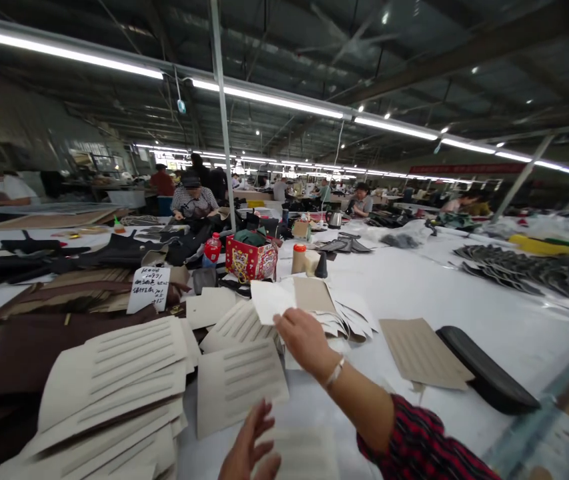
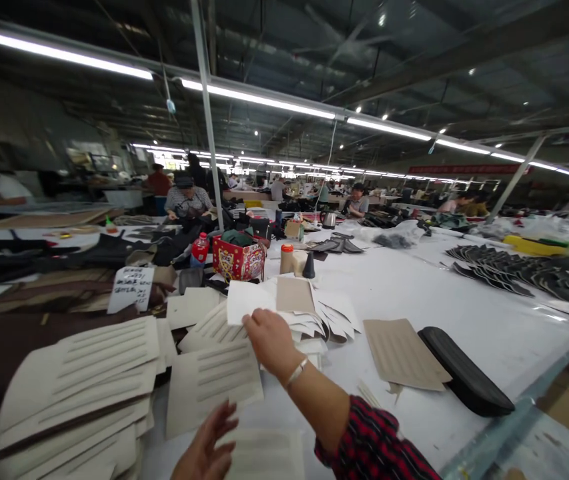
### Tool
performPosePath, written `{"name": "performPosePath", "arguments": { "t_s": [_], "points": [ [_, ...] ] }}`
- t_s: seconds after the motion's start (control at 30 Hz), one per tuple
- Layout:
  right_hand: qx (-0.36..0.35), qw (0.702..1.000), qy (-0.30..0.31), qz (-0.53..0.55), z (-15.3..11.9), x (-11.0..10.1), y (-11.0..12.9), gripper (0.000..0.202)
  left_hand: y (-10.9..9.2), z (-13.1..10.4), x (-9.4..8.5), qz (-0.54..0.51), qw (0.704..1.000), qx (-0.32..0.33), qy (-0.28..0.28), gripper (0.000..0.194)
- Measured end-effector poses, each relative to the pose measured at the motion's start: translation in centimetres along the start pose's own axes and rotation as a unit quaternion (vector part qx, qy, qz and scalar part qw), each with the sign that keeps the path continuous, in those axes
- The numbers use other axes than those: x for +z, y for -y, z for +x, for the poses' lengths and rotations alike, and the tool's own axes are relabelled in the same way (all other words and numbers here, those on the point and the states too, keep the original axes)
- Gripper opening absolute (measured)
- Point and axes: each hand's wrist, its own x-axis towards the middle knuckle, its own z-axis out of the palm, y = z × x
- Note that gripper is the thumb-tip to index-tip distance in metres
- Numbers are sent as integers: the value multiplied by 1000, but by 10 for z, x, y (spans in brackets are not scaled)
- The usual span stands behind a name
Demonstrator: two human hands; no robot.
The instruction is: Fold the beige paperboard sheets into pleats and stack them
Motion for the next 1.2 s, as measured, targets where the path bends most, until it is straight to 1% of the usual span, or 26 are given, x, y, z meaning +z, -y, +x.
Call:
{"name": "performPosePath", "arguments": {
  "t_s": [0.03, 0.07, 0.1, 0.13, 0.2, 0.23, 0.3, 0.33, 0.37, 0.43, 0.53, 0.6, 0.67, 0.73, 0.8, 0.87, 0.97, 1.03, 1.1, 1.2],
  "points": [
    [-31, 999, 16, 22, -22, -1, 15, 20, -10, 7, -1, -107, 991, -66, -37, 45],
    [-41, 997, 39, 50, -44, 0, 29, 19, -19, 13, -1, -191, 972, -125, -63, 46],
    [-28, 994, 59, 88, -64, 3, 41, 19, -27, 17, 1, -252, 949, -176, -75, 47],
    [3, 988, 75, 135, -81, 6, 50, 17, -34, 20, 3, -310, 924, -211, -73, 48],
    [64, 963, 99, 241, -104, 12, 60, 14, -43, 18, 10, -395, 879, -254, -78, 46],
    [79, 947, 109, 292, -111, 16, 61, 12, -45, 15, 13, -426, 861, -266, -80, 45],
    [70, 921, 125, 362, -118, 20, 56, 10, -47, 6, 17, -462, 837, -281, -79, 40],
    [60, 916, 128, 375, -120, 21, 53, 10, -47, 2, 18, -471, 831, -286, -73, 38],
    [55, 918, 126, 371, -121, 21, 51, 11, -48, 0, 19, -476, 828, -290, -62, 37],
    [68, 934, 116, 331, -126, 17, 50, 11, -50, -4, 19, -482, 824, -296, -40, 36],
    [95, 960, 106, 242, -136, 11, 58, 16, -56, -8, 22, -473, 820, -320, -36, 39],
    [84, 970, 107, 203, -141, 11, 63, 19, -57, -9, 23, -455, 820, -344, -34, 41],
    [72, 974, 106, 186, -144, 16, 62, 20, -53, -8, 25, -446, 818, -363, -15, 42],
    [77, 975, 102, 184, -146, 20, 58, 19, -49, -6, 25, -434, 818, -378, 11, 41],
    [85, 971, 95, 202, -150, 18, 55, 17, -48, -7, 24, -419, 823, -384, 25, 37],
    [90, 961, 88, 248, -153, 13, 53, 14, -52, -8, 23, -414, 829, -374, 34, 34],
    [105, 933, 76, 335, -155, 7, 50, 14, -58, -6, 21, -432, 835, -335, 59, 29],
    [125, 916, 66, 375, -154, 6, 47, 15, -60, -2, 20, -438, 835, -327, 66, 27],
    [162, 894, 59, 413, -154, 6, 47, 13, -63, 0, 18, -461, 824, -324, 67, 27],
    [214, 847, 68, 482, -156, 5, 49, 12, -69, 0, 15, -517, 796, -305, 78, 30]
  ]
}}
